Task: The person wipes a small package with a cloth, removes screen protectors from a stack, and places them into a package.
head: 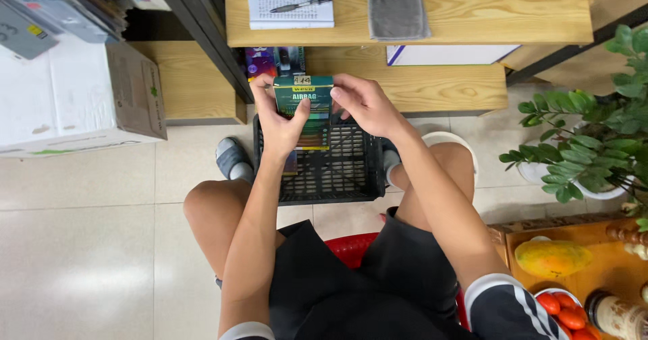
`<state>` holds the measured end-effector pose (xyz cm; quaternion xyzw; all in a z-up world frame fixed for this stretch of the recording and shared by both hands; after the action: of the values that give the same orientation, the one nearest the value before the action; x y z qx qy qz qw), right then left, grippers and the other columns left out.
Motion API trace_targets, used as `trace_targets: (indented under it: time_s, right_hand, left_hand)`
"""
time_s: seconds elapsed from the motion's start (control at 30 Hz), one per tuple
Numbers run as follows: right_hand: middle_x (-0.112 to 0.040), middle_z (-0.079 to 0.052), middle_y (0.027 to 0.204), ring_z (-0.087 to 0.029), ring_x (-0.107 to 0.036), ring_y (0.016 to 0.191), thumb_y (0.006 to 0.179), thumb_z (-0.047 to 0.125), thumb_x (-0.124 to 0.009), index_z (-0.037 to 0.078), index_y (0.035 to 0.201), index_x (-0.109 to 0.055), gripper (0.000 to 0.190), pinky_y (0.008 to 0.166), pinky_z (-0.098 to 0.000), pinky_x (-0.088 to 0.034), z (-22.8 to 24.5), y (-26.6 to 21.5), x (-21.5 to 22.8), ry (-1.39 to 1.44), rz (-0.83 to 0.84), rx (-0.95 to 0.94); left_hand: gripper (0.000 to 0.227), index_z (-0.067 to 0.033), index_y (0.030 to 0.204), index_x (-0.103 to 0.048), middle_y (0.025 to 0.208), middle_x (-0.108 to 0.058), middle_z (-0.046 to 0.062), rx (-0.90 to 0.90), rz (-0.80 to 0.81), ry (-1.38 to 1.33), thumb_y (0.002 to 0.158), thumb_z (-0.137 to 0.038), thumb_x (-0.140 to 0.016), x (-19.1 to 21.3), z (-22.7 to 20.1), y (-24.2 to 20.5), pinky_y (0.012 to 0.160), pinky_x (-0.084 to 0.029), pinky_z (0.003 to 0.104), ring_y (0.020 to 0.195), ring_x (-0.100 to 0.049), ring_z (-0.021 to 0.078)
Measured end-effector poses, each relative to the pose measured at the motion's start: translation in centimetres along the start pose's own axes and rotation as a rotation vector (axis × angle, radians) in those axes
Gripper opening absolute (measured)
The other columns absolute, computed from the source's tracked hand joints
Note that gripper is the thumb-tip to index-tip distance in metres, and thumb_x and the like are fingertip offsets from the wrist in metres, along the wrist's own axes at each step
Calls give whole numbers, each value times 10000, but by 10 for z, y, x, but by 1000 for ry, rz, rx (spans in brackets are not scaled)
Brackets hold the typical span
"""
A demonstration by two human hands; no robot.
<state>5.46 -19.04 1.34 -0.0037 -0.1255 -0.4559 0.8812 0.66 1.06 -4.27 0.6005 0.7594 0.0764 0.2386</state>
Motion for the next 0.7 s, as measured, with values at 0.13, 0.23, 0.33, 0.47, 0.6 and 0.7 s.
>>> trace_targets:
  time_s: [0.13, 0.23, 0.33, 0.47, 0.6, 0.7]
  right_hand:
    - [-756, -106, 944, -192, -741, 818, 1037, 218, -646, 44, 1260, -679, 284, 682, -340, -633, -2, 12, -21, 20, -3, 82]
    - [-723, -75, 789, -117, -701, 732, 932, 137, -782, 37, 1144, -691, 251, 631, -272, -598, -19, 11, -27, -62, -103, 141]
    - [-724, -73, 780, -133, -721, 673, 894, 127, -828, 46, 1088, -691, 251, 632, -262, -604, -28, 5, -25, -57, -238, 139]
    - [-734, -130, 738, -288, -758, 672, 823, 105, -913, 44, 1000, -678, 300, 618, -338, -625, -16, -7, -24, -314, -292, 246]
    - [-749, -155, 821, -308, -763, 762, 851, 24, -829, 46, 1060, -675, 260, 654, -373, -648, -9, -16, -15, -421, -206, 216]
    - [-769, -211, 933, -344, -770, 860, 875, -59, -742, 12, 1138, -707, 274, 704, -428, -648, 8, -25, -6, -313, -123, 123]
  left_hand:
    - [569, -123, 1196, -357, 896, -593, 87, -54, -28, 274, 841, -155, -801, 21, -19, 9, 672, -452, 312, 771, -575, 159]
    - [612, -115, 1186, -366, 930, -581, 181, -11, -7, 488, 819, -286, -824, 12, -38, 10, 696, -459, 455, 783, -602, 356]
    - [696, -36, 1318, -456, 1261, -542, 175, -163, 72, 654, 863, -372, -862, -4, -57, 15, 960, -511, 459, 1108, -615, 374]
    - [1209, -37, 1543, -331, 1472, -431, 233, -57, 204, 536, 609, -308, -1049, -20, -41, 12, 1197, -389, 574, 1405, -467, 475]
    - [1035, -62, 1514, -418, 1471, -522, 171, -50, 187, 475, 684, -269, -1000, -24, -37, 14, 1167, -432, 558, 1382, -530, 426]
    - [1012, -80, 1455, -503, 1400, -608, 149, -61, 162, 477, 638, -426, -989, -23, -32, 12, 1115, -490, 536, 1296, -613, 390]
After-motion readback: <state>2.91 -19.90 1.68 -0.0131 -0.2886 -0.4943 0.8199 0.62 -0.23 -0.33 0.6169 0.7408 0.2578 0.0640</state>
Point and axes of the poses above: each hand's wrist, its own y-axis towards the middle knuckle, its own x-axis out of the back of the hand, z = x × y, the point moved 1 cm from there along y, towards the middle knuckle
